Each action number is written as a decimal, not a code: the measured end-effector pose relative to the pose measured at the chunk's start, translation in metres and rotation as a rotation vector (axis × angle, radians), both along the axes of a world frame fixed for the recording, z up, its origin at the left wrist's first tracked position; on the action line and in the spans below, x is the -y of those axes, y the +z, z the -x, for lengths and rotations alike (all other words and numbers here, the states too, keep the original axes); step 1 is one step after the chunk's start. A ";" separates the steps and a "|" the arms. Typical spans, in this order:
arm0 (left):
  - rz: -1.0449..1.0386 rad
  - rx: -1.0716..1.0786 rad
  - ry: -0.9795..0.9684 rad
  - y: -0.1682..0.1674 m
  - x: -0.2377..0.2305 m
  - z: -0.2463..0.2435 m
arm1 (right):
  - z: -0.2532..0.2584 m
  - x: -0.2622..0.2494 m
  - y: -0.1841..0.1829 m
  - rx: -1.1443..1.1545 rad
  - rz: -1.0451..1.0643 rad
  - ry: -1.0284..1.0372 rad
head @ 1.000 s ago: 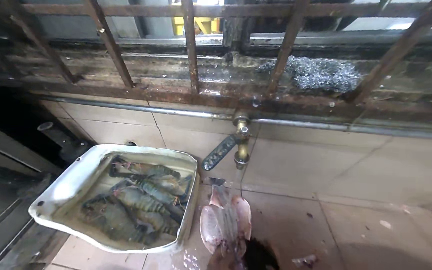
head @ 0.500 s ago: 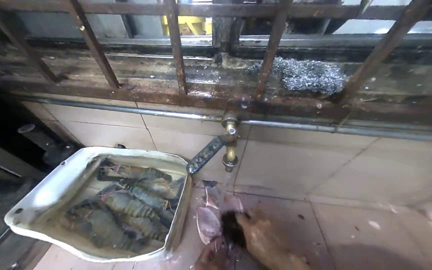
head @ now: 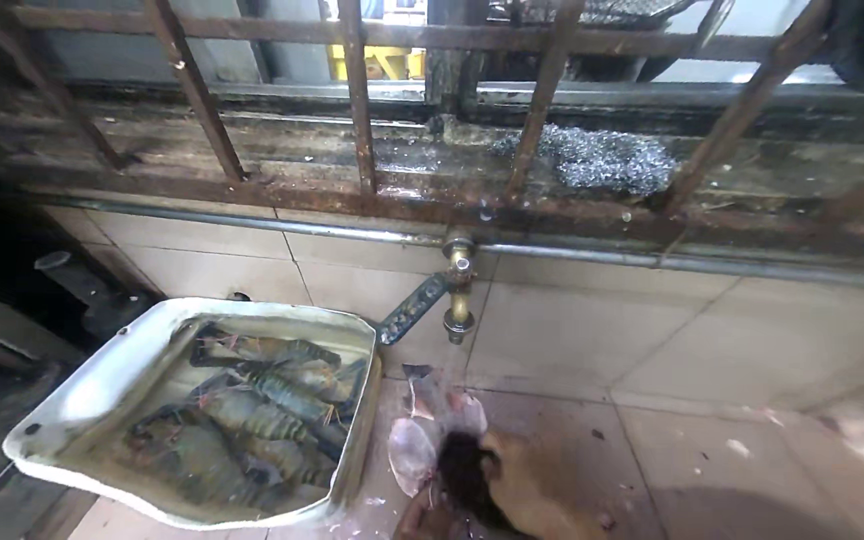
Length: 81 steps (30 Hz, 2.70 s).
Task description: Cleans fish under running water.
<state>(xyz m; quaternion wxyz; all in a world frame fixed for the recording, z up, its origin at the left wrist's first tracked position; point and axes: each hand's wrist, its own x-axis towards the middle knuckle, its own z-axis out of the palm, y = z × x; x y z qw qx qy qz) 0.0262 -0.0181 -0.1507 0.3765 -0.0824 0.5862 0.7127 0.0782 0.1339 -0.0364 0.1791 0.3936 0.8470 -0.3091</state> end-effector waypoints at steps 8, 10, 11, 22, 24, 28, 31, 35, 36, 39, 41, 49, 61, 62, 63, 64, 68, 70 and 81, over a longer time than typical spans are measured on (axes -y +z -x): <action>0.018 0.030 0.023 -0.008 0.010 -0.003 | 0.003 0.010 -0.004 0.114 -0.034 0.087; 0.022 0.045 0.023 -0.007 0.015 -0.005 | 0.000 0.007 -0.006 0.122 -0.125 0.000; 0.014 0.036 0.026 -0.006 0.015 -0.003 | -0.001 0.007 -0.005 0.086 -0.127 -0.024; 0.097 -0.175 -0.105 -0.004 0.026 0.004 | -0.011 0.044 -0.013 -0.045 0.084 0.003; 0.125 -0.233 -0.172 -0.007 0.034 0.011 | -0.040 0.052 -0.011 0.017 0.112 0.091; 0.066 -0.217 -0.187 0.002 0.040 0.022 | -0.065 0.035 -0.031 -0.084 0.092 0.312; 0.031 -0.279 -0.184 0.017 0.026 0.026 | -0.009 0.044 -0.028 -0.287 0.141 -0.009; 0.099 -0.382 -0.206 0.024 0.017 0.029 | 0.045 0.050 -0.009 0.009 0.167 -0.160; 0.124 -0.416 -0.212 0.021 0.017 0.029 | 0.047 0.052 -0.007 0.045 0.177 -0.147; 0.206 -0.502 -0.245 0.008 0.015 0.025 | 0.037 0.054 -0.024 0.035 0.218 -0.162; 0.261 -0.538 -0.277 -0.005 0.016 0.021 | 0.028 0.055 -0.045 0.018 0.226 -0.176; -0.043 0.024 0.170 -0.007 0.030 0.011 | 0.003 0.032 -0.066 -0.272 0.442 -0.312; 0.053 0.228 0.068 0.002 -0.005 -0.024 | -0.030 0.035 -0.076 -0.052 0.242 -0.176; 0.057 0.210 0.059 -0.002 -0.006 -0.025 | -0.029 0.038 -0.081 -0.075 0.255 -0.233; 0.046 0.190 0.049 -0.005 -0.006 -0.025 | -0.028 0.040 -0.084 -0.108 0.275 -0.304; 0.031 0.170 0.039 -0.008 -0.004 -0.024 | -0.027 0.041 -0.087 -0.167 0.316 -0.404; 0.006 0.139 0.051 -0.007 0.005 -0.022 | -0.027 0.045 -0.092 -0.327 0.632 -0.716; -0.018 0.126 0.047 -0.002 0.004 -0.022 | -0.023 0.051 -0.093 -0.397 0.636 -0.801; -0.009 0.091 0.020 -0.002 0.005 -0.014 | -0.007 0.067 -0.093 -0.437 0.606 -0.950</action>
